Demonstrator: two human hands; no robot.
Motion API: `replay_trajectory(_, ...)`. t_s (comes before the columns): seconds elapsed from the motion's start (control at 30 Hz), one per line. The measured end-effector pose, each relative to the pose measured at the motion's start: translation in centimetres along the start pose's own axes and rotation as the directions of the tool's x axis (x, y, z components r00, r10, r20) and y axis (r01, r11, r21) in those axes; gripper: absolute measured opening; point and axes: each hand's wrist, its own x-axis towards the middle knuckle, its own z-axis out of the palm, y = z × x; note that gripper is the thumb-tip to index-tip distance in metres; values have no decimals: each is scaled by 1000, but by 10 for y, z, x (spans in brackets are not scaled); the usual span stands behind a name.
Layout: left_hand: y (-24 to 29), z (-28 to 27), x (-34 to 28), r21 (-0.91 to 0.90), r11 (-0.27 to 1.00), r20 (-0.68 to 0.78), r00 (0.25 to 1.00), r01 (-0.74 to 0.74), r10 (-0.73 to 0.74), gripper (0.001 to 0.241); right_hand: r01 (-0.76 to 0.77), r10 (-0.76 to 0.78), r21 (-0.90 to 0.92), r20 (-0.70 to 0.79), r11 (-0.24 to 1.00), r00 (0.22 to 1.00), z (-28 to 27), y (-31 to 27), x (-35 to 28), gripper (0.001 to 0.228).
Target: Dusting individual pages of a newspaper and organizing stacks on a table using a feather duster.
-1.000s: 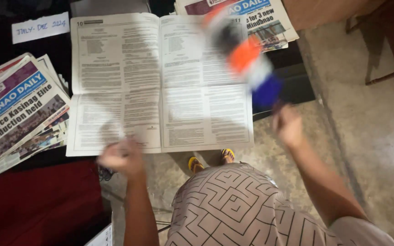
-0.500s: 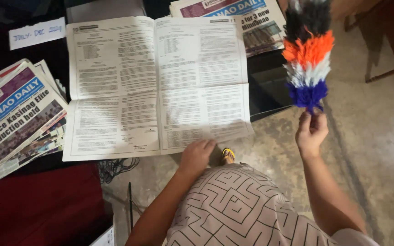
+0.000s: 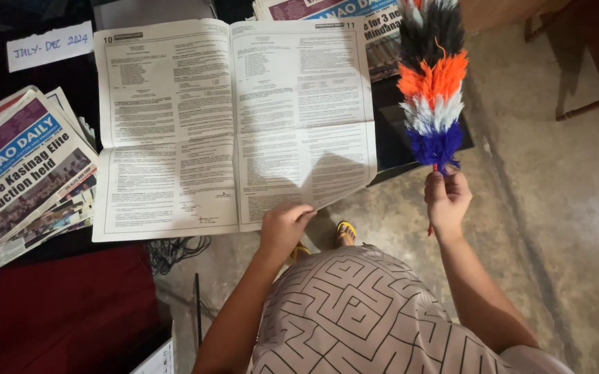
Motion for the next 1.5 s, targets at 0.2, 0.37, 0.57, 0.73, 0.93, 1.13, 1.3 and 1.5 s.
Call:
replay_trajectory(0.2, 35, -31, 16, -151, 957, -81, 961, 249, -263, 31, -19, 18, 48, 23, 999, 1000, 4, -7, -3, 7)
replay_trajectory(0.37, -10, -7, 13, -423, 888, -210, 933, 182, -292, 15, -14, 13, 59, 13, 998, 1000, -2, 6, -5, 7)
replay_trajectory(0.57, -8, -30, 17, -799, 601, -510, 493, 33, -705, 6, 157, -153, -27, 100, 987, 983, 6, 3, -10, 11)
replay_trajectory(0.73, 3, -97, 21, -961, 246, -275, 360, -126, -891, 18, 367, -353, -87, 138, 926, 925, 22, -23, 5, 12)
replay_trajectory(0.93, -38, -123, 5, -884, 341, -416, 205, -320, -886, 31, 529, -506, -56, 220, 847, 834, 51, -79, 43, 16)
replay_trajectory(1.13, -161, -126, -45, -839, 476, -501, 33, -264, -865, 36, 532, -563, 198, 405, 823, 721, 123, -212, 20, 22)
replay_trajectory(1.3, -223, -109, -69, -616, 788, -787, -51, 14, -615, 8, 837, -685, 171, 669, 520, 288, 178, -274, -25, 26)
replay_trajectory(1.5, -206, -103, -68, -705, 709, -705, -100, -1, -702, 20, 729, -281, 228, 958, 645, -52, 244, -202, -90, 46)
